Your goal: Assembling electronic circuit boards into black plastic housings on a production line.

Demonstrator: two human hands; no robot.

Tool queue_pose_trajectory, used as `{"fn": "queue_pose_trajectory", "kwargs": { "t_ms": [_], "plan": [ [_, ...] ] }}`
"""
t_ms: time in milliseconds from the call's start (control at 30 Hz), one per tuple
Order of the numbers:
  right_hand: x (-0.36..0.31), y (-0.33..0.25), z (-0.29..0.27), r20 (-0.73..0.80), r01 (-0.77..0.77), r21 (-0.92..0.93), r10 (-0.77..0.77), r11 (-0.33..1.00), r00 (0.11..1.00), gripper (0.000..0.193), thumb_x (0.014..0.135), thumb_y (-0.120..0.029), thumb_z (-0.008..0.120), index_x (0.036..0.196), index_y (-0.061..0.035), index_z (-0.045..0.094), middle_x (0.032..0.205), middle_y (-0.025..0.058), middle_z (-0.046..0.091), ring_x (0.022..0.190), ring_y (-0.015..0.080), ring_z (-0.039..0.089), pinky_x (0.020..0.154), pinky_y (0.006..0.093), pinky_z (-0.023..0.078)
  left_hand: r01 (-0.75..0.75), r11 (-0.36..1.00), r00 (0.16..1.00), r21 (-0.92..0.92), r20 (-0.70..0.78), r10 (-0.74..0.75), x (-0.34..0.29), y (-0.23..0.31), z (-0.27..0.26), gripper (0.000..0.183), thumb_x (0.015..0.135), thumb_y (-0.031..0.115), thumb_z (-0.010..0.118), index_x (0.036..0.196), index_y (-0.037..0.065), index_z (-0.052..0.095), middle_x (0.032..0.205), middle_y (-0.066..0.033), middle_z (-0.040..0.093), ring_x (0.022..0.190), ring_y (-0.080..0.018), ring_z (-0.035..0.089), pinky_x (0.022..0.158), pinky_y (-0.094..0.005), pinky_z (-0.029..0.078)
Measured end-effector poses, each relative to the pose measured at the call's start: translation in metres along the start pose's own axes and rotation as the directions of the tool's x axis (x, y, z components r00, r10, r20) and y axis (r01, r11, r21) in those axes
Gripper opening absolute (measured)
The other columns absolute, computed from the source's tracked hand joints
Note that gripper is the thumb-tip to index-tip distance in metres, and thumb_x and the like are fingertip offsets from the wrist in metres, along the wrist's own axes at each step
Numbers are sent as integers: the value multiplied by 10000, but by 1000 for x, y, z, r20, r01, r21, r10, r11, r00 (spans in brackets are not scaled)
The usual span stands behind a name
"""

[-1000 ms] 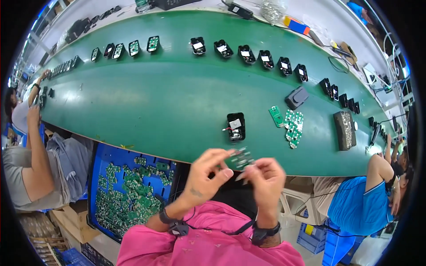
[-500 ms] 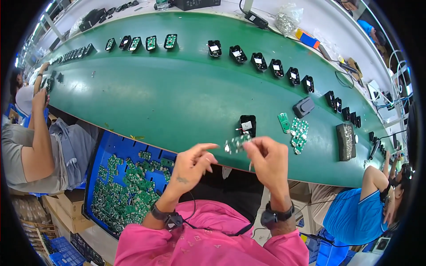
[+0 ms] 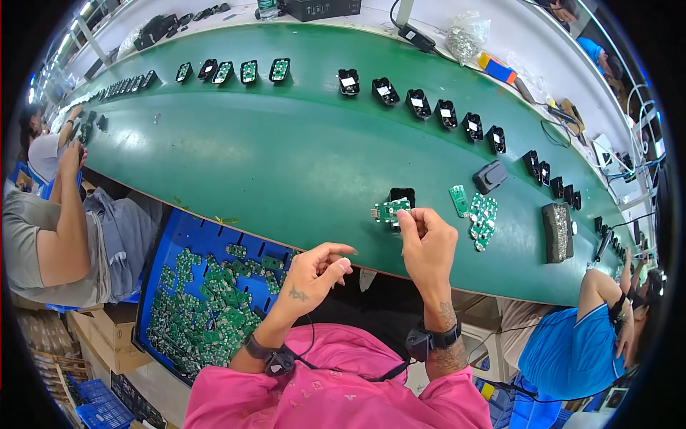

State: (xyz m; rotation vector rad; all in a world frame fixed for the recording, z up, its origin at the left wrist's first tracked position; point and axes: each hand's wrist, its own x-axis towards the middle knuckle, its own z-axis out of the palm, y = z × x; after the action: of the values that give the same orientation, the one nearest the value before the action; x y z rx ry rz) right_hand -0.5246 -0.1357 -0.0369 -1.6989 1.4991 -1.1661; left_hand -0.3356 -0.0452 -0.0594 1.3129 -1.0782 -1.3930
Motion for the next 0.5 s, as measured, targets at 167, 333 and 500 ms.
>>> {"fn": "queue_pose_trajectory", "kwargs": {
  "t_ms": [167, 333, 500],
  "plan": [
    [0, 1, -2, -14, 12, -1, -12, 1000, 1000, 208, 929, -138, 710, 862, 57, 677, 591, -7, 569, 538, 32, 473, 491, 229, 377, 9, 1000, 1000, -8, 30, -9, 1, -5, 1, 318, 979, 157, 599, 1232, -34, 625, 932, -85, 702, 761, -89, 627, 711, -235, 519],
    [2, -1, -4, -18, -9, 35, 9, 999, 1000, 211, 928, -138, 711, 860, 59, 675, 591, -10, 566, 541, 27, 466, 491, 227, 374, 3, 1000, 999, -4, 34, -3, 1, -6, 4, 318, 978, 155, 603, 1232, -36, 624, 933, -82, 701, 762, -86, 626, 709, -235, 519],
    [2, -1, -2, -8, 23, 29, -22, 999, 1000, 211, 929, -137, 709, 860, 59, 671, 592, -9, 561, 544, 30, 465, 495, 227, 373, 26, 1000, 1000, -10, 7, -26, 1, -3, 8, 303, 961, 162, 613, 1198, -22, 652, 908, -71, 694, 736, -89, 613, 702, -235, 498]
  ]
}}
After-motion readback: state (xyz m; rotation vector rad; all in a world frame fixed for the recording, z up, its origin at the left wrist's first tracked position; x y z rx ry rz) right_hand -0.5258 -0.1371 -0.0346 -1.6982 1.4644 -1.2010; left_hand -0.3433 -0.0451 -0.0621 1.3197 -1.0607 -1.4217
